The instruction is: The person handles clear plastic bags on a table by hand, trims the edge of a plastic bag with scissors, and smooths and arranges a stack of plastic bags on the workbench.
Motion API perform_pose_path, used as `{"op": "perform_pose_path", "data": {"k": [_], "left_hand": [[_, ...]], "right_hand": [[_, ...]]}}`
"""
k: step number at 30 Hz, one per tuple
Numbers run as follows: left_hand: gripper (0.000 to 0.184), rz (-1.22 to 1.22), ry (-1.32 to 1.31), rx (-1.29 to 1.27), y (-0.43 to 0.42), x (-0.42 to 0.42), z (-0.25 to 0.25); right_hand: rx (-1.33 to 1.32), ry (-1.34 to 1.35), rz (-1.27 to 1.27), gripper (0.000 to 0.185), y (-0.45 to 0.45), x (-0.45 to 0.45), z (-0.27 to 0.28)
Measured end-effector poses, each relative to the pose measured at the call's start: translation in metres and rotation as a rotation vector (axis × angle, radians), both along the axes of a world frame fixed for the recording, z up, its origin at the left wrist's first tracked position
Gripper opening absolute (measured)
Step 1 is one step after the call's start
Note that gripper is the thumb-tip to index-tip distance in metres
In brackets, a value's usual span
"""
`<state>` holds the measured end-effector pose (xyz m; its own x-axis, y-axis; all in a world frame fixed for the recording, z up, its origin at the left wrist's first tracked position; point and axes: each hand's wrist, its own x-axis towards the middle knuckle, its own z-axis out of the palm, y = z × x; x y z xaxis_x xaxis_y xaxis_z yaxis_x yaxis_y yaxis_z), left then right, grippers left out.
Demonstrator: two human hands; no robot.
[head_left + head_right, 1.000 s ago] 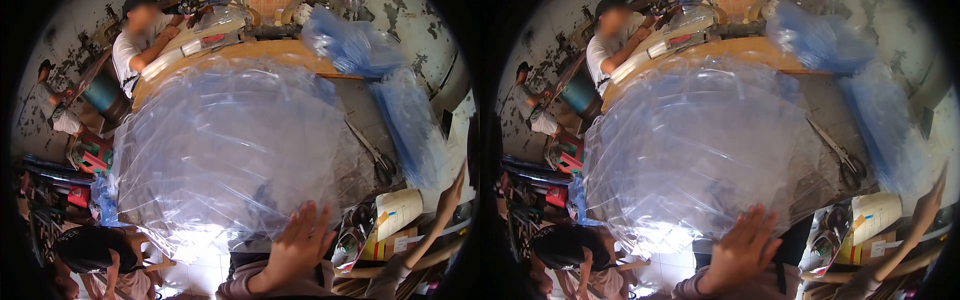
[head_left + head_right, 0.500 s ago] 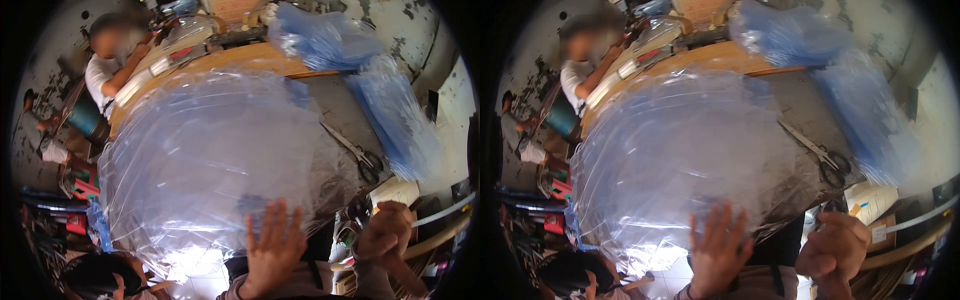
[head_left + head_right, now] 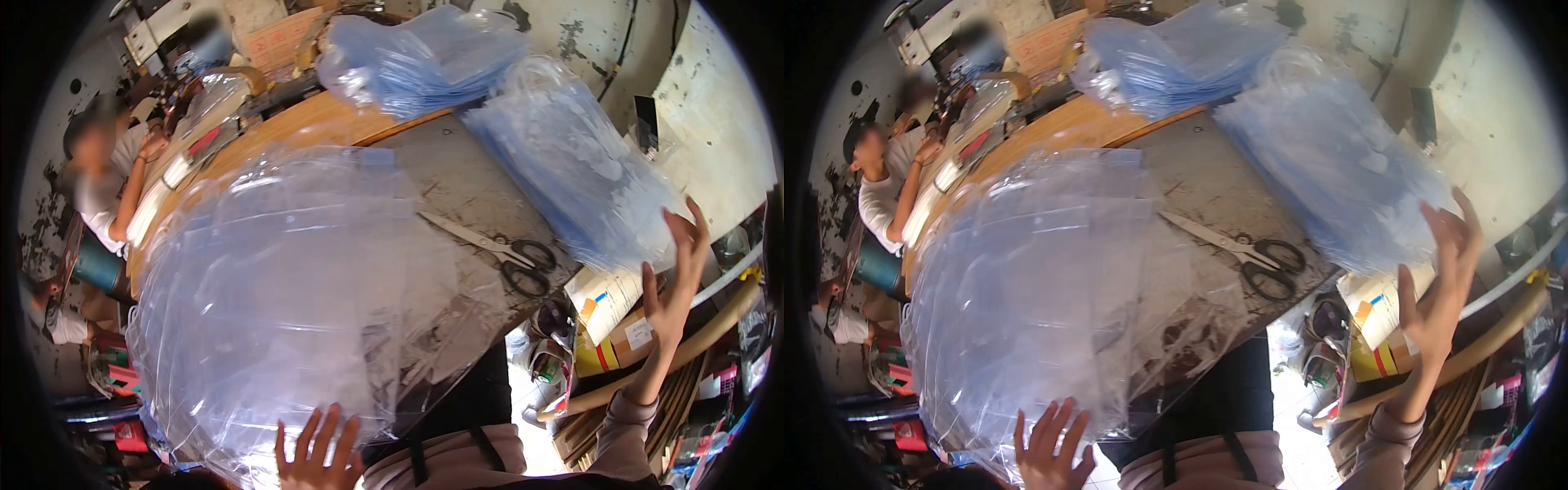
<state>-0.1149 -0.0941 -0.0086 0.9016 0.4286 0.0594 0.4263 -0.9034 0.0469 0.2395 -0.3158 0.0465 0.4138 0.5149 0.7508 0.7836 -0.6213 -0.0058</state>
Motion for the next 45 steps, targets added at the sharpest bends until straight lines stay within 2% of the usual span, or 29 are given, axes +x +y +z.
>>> {"op": "perform_pose_path", "data": {"k": [1,2,3,5,6,8,9,10,13,14,15,17,18,19,20,21,24,26,27,29,30,34,36,37,39,40,42,43,45], "left_hand": [[0.044,-0.023,0.052,0.007,-0.001,0.001,0.011],[0.055,-0.042,0.013,-0.037,-0.003,0.002,0.024],[0.066,-0.088,0.157,-0.019,0.001,0.002,0.030],[0.065,-0.177,0.275,-0.076,0.009,0.009,0.044],[0.065,-0.189,0.281,-0.069,0.012,0.022,0.049],[0.044,-0.446,0.253,0.032,0.022,0.056,0.063],[0.042,-0.563,0.238,0.071,0.028,0.076,0.067],[0.041,-0.678,0.222,0.112,0.034,0.098,0.067],[0.043,-0.905,-0.043,0.278,0.027,0.174,0.059],[0.042,-0.970,-0.155,0.325,0.021,0.200,0.054],[0.043,-1.007,-0.270,0.343,0.015,0.226,0.051],[0.045,-1.055,-0.439,0.278,0.002,0.270,0.042],[0.047,-1.064,-0.493,0.196,-0.004,0.288,0.036],[0.047,-1.065,-0.505,0.194,-0.009,0.302,0.033],[0.049,-1.095,-0.507,0.077,-0.012,0.313,0.030],[0.050,-1.120,-0.506,-0.041,-0.015,0.322,0.026],[0.041,-1.169,-0.500,0.008,-0.018,0.339,0.012],[0.036,-1.174,-0.596,0.017,-0.014,0.343,0.005],[0.030,-1.187,-0.694,0.036,-0.012,0.344,0.003],[0.028,-1.185,-0.710,0.029,-0.010,0.344,0.001],[0.025,-1.192,-0.731,0.023,-0.010,0.344,0.001],[0.025,-1.188,-0.703,0.015,-0.014,0.345,0.002],[0.020,-1.163,-0.661,-0.014,-0.015,0.347,0.003],[0.020,-1.160,-0.665,-0.018,-0.015,0.349,0.003],[0.015,-1.154,-0.655,-0.215,-0.014,0.353,0.003],[0.015,-1.151,-0.656,-0.217,-0.013,0.354,0.005],[0.010,-1.127,-0.662,-0.391,-0.013,0.358,0.007],[0.010,-1.125,-0.662,-0.393,-0.013,0.360,0.008],[0.010,-0.995,-0.762,-0.501,-0.017,0.364,0.009]], "right_hand": [[-0.088,0.101,0.004,0.052,-0.008,0.009,0.001],[-0.070,0.176,-0.012,0.046,-0.009,0.014,-0.001],[-0.061,0.193,-0.017,0.046,-0.016,0.024,-0.004],[-0.218,0.467,0.125,0.038,-0.039,0.047,-0.010],[-0.225,0.372,0.159,0.028,-0.035,0.047,-0.009],[-0.174,0.430,0.136,0.027,-0.038,0.053,-0.013],[-0.128,0.486,0.129,0.026,-0.039,0.058,-0.017],[-0.072,0.398,0.181,0.029,-0.040,0.067,-0.023],[0.082,0.267,0.221,0.034,-0.033,0.083,-0.023],[0.159,0.422,0.264,0.034,-0.031,0.085,-0.018],[0.163,0.410,0.258,0.034,-0.032,0.090,-0.012],[0.090,0.853,0.452,0.032,-0.037,0.099,0.003],[0.086,0.844,0.444,0.032,-0.036,0.098,0.010],[0.159,0.984,0.445,0.031,-0.030,0.095,0.017],[0.233,1.127,0.446,0.030,-0.027,0.095,0.020],[0.223,1.124,0.443,0.030,-0.028,0.097,0.020],[0.213,1.089,0.410,0.025,-0.031,0.104,0.015],[-0.400,0.501,0.450,0.022,-0.033,0.105,0.021],[-0.402,0.506,0.458,0.022,-0.031,0.099,0.024],[-0.595,0.501,0.343,0.027,-0.023,0.080,0.029],[-0.584,0.545,0.334,0.033,-0.022,0.078,0.029],[-0.595,0.545,0.363,0.037,-0.021,0.076,0.033],[-0.628,0.365,0.182,0.043,-0.025,0.079,0.027],[-0.633,0.364,0.182,0.043,-0.024,0.080,0.025],[-0.432,0.006,0.254,0.045,-0.022,0.081,0.022],[-0.364,-0.061,0.254,0.045,-0.019,0.077,0.025],[-0.316,-0.109,0.268,0.043,-0.025,0.076,0.020],[-0.264,-0.160,0.277,0.041,-0.032,0.077,0.017],[-0.208,-0.093,0.348,0.036,-0.039,0.079,0.012]]}}
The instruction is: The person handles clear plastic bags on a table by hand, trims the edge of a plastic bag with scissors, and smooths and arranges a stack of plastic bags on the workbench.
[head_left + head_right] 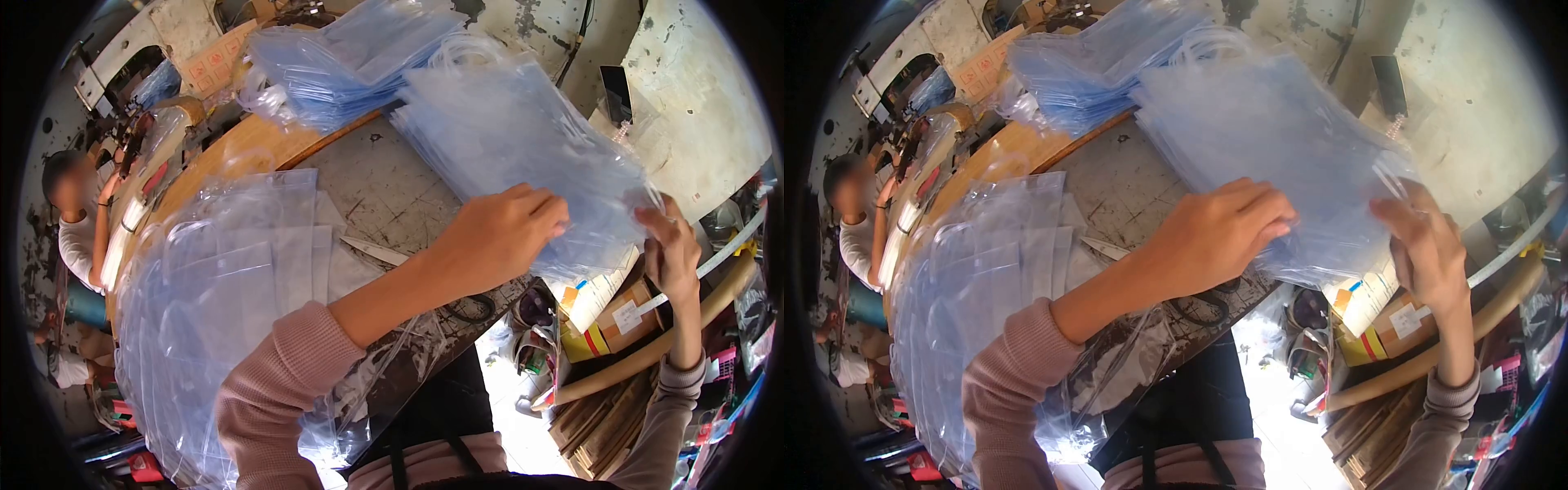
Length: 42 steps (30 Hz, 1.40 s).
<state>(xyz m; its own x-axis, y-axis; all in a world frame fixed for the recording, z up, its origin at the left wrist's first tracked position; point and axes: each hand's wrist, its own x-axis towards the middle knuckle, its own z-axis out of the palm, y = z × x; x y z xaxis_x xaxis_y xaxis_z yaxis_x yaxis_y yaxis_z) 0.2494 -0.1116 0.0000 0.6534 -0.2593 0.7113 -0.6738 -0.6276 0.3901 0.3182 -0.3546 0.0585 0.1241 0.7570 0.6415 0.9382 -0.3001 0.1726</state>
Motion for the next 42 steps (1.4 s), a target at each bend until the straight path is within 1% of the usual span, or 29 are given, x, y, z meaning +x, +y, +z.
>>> {"op": "perform_pose_path", "data": {"k": [2,3,4,6,7,8,9,10,11,12,13,15,16,18,22,26,29,31,33,37,40,41,42], "left_hand": [[0.012,0.022,-0.051,-0.035,-0.005,0.004,0.000],[0.014,0.046,-0.102,-0.065,-0.008,0.006,-0.001],[0.014,0.043,-0.102,-0.068,-0.010,0.006,-0.003],[0.017,0.121,-0.146,-0.078,-0.016,0.007,-0.006],[0.017,0.118,-0.147,-0.079,-0.018,0.007,-0.007],[0.020,0.119,-0.297,-0.068,-0.021,0.006,-0.008],[0.022,0.120,-0.446,-0.057,-0.023,0.005,-0.008],[0.022,0.117,-0.443,-0.058,-0.023,0.004,-0.011],[0.024,0.115,-0.411,0.060,-0.021,0.004,-0.014],[0.025,0.114,-0.379,0.177,-0.020,0.003,-0.014],[0.025,0.113,-0.379,0.175,-0.017,0.005,-0.013],[0.026,0.013,-0.349,0.244,-0.013,0.009,-0.010],[0.026,0.011,-0.353,0.247,-0.013,0.010,-0.009],[0.021,-0.013,-0.336,0.327,-0.013,0.009,-0.009],[0.016,0.011,-0.345,0.296,-0.015,0.010,-0.012],[0.014,0.030,-0.360,0.320,-0.017,0.005,-0.017],[0.014,0.046,-0.387,0.310,-0.017,0.006,-0.021],[0.014,0.044,-0.392,0.289,-0.017,0.006,-0.020],[0.013,0.090,-0.455,0.285,-0.017,0.007,-0.016],[0.013,0.128,-0.388,0.227,-0.020,0.013,-0.002],[0.016,0.177,-0.398,0.174,-0.022,0.017,0.003],[0.017,0.170,-0.347,0.105,-0.023,0.017,0.001],[0.019,0.160,-0.296,0.036,-0.025,0.018,-0.003]], "right_hand": [[-0.167,0.039,0.023,0.034,0.008,-0.007,0.006],[-0.155,0.059,0.024,0.039,0.019,-0.009,0.008],[-0.157,0.058,0.021,0.039,0.019,-0.005,0.004],[-0.122,0.095,-0.072,0.040,0.018,0.006,-0.011],[-0.071,0.098,-0.118,0.036,0.017,0.008,-0.014],[-0.071,0.098,-0.121,0.036,0.019,0.008,-0.009],[-0.015,0.039,-0.108,0.034,0.021,0.008,0.000],[0.041,-0.020,-0.096,0.033,0.023,0.009,0.006],[0.085,0.028,-0.046,0.032,0.020,0.012,0.007],[0.084,0.026,-0.047,0.032,0.020,0.012,0.009],[0.050,0.032,-0.028,0.033,0.019,0.011,0.010],[-0.027,0.063,-0.012,0.033,0.016,0.009,0.009],[-0.024,0.060,-0.014,0.033,0.014,0.009,0.006],[-0.037,0.146,-0.010,0.031,0.011,0.011,-0.001],[0.007,0.250,-0.043,0.025,0.008,0.008,-0.007],[0.026,0.260,-0.022,0.024,0.009,0.008,-0.007],[0.028,0.284,-0.017,0.025,0.007,0.007,-0.008],[0.003,0.297,-0.058,0.028,0.005,0.005,-0.008],[-0.014,0.313,-0.042,0.029,0.005,0.005,-0.010],[-0.046,0.342,0.005,0.033,0.004,0.004,-0.006],[0.018,0.266,-0.044,0.033,0.017,-0.001,-0.005],[0.041,0.240,-0.061,0.034,0.018,0.000,-0.005],[0.032,0.153,-0.103,0.033,0.016,0.007,-0.007]]}}
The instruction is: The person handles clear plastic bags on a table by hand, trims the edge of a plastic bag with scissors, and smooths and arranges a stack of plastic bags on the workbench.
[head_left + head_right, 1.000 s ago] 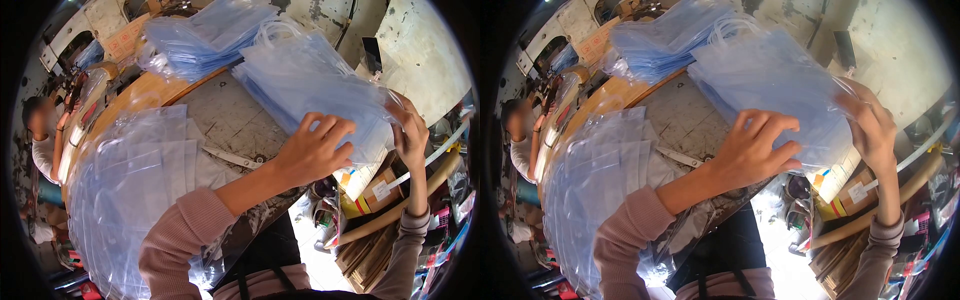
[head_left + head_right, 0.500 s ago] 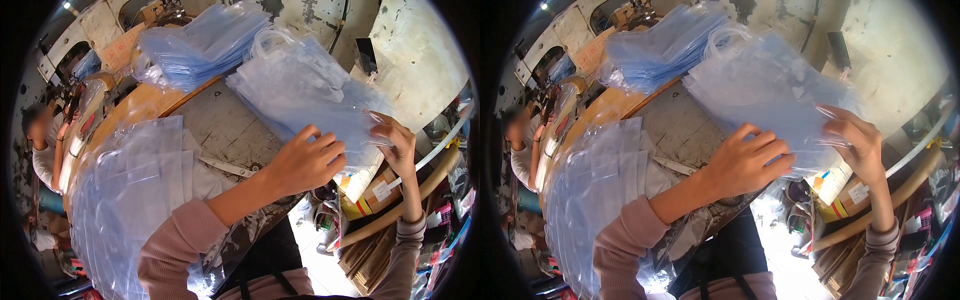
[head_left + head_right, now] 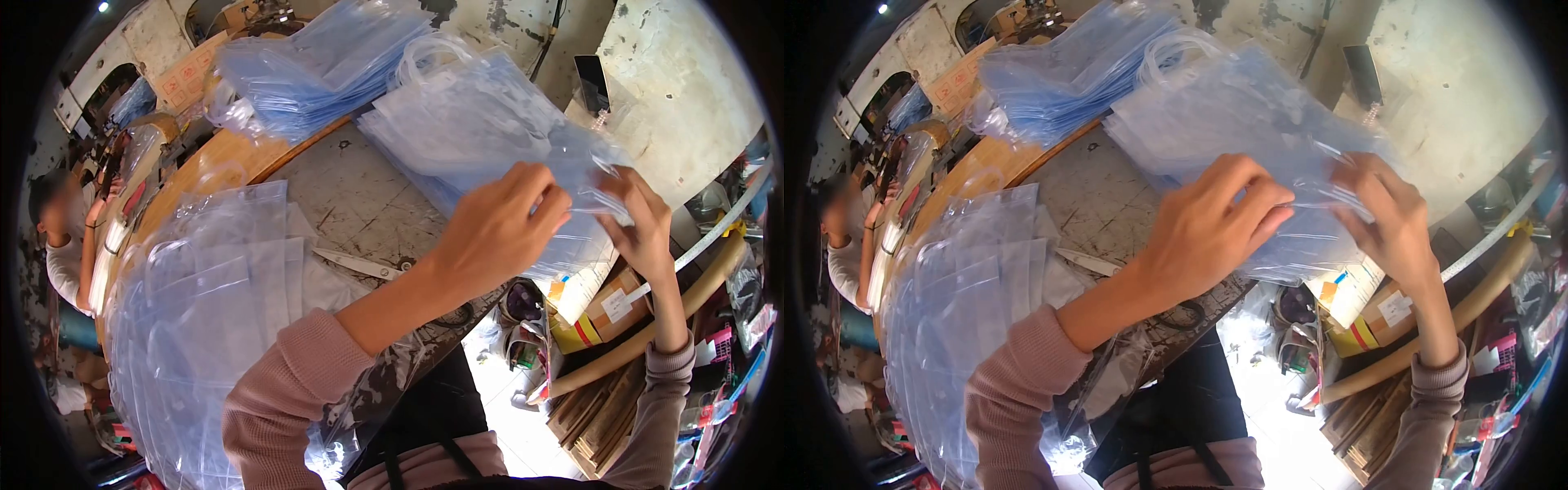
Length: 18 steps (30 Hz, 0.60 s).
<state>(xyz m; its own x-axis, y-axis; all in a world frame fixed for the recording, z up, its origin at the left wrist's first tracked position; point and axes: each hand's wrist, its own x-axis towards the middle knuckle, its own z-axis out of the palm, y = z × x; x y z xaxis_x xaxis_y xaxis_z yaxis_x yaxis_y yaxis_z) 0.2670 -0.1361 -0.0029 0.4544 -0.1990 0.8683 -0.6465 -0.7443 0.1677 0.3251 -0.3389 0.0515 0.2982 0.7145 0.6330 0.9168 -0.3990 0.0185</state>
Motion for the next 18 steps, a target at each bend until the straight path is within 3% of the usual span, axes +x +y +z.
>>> {"op": "perform_pose_path", "data": {"k": [3,9,12,15,18], "left_hand": [[0.023,-0.034,-0.226,0.052,0.001,0.004,-0.010],[0.021,0.194,-0.113,0.354,0.011,0.003,-0.009],[0.015,0.194,-0.108,0.420,0.007,0.001,-0.009],[0.010,0.097,-0.001,0.224,0.005,0.005,-0.004],[0.009,0.109,-0.062,0.213,0.006,0.008,-0.001]], "right_hand": [[0.005,-0.068,-0.026,0.032,0.000,0.010,0.006],[0.044,-0.046,-0.060,0.031,-0.004,0.010,-0.002],[-0.075,0.033,0.011,0.029,-0.008,0.011,-0.005],[-0.162,0.054,0.090,0.035,-0.010,0.010,-0.006],[-0.134,0.116,0.090,0.041,-0.005,0.007,-0.004]]}}
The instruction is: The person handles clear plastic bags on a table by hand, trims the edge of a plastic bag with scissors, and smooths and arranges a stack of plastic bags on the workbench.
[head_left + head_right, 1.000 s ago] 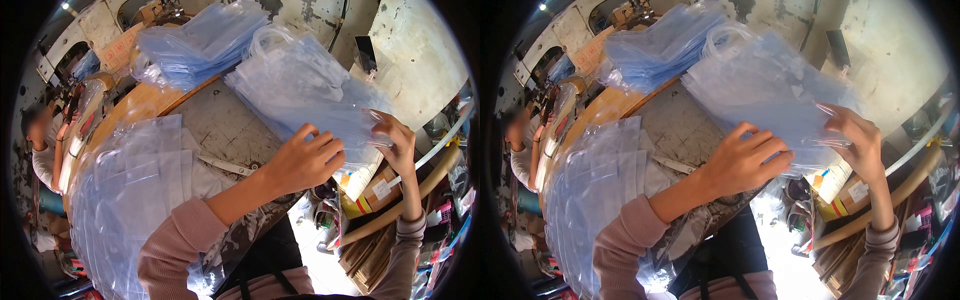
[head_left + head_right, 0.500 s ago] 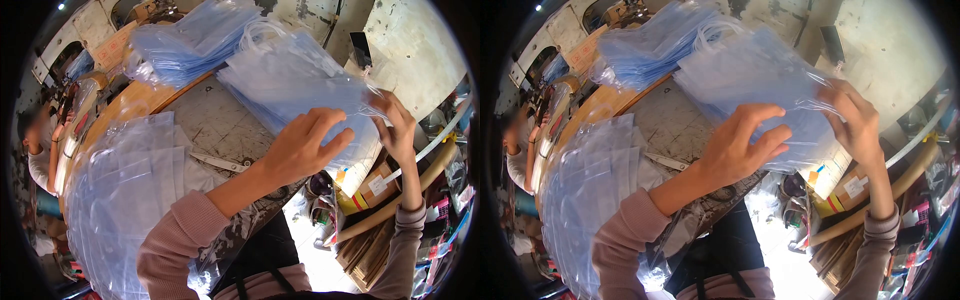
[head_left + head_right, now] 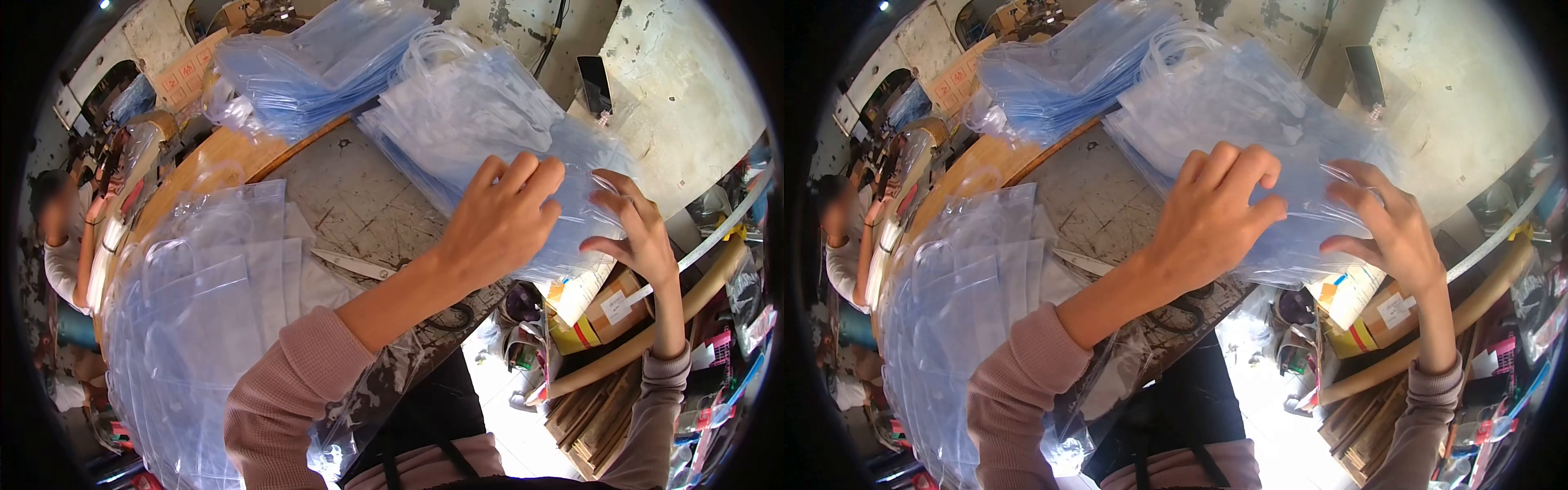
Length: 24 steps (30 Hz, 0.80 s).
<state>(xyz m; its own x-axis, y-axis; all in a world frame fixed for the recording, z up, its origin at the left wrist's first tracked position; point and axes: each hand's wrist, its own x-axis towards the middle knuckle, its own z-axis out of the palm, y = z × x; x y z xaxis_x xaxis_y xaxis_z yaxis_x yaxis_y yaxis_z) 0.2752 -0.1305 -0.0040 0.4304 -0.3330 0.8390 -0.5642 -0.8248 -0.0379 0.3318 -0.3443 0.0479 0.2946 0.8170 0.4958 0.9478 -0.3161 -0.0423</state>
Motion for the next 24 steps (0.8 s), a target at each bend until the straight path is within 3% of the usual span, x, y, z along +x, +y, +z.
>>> {"op": "perform_pose_path", "data": {"k": [2,7,10,12,15,18,20,24], "left_hand": [[0.010,0.005,-0.028,-0.017,0.002,0.001,0.000],[0.019,0.048,-0.190,-0.051,-0.008,-0.006,-0.016],[0.026,-0.097,-0.133,-0.012,-0.023,-0.013,-0.017],[0.027,-0.093,0.172,0.071,-0.028,-0.015,-0.012],[0.027,-0.114,0.367,0.096,-0.028,-0.015,0.002],[0.023,-0.021,0.377,0.252,-0.029,-0.016,0.017],[0.020,0.001,0.332,0.205,-0.025,-0.011,0.022],[0.013,0.107,0.216,0.236,-0.024,-0.011,0.019]], "right_hand": [[0.015,-0.158,-0.025,0.044,0.003,0.004,-0.001],[0.145,-0.243,-0.070,0.040,-0.001,0.021,-0.005],[0.221,-0.276,-0.094,0.038,-0.006,0.023,0.001],[0.266,-0.242,-0.055,0.037,-0.012,0.022,0.006],[0.243,-0.199,0.002,0.037,-0.022,0.019,0.011],[0.131,-0.188,0.007,0.039,-0.030,0.009,0.007],[0.121,0.040,-0.048,0.039,-0.028,0.004,-0.001],[0.092,0.084,0.028,0.044,-0.024,0.001,0.001]]}}
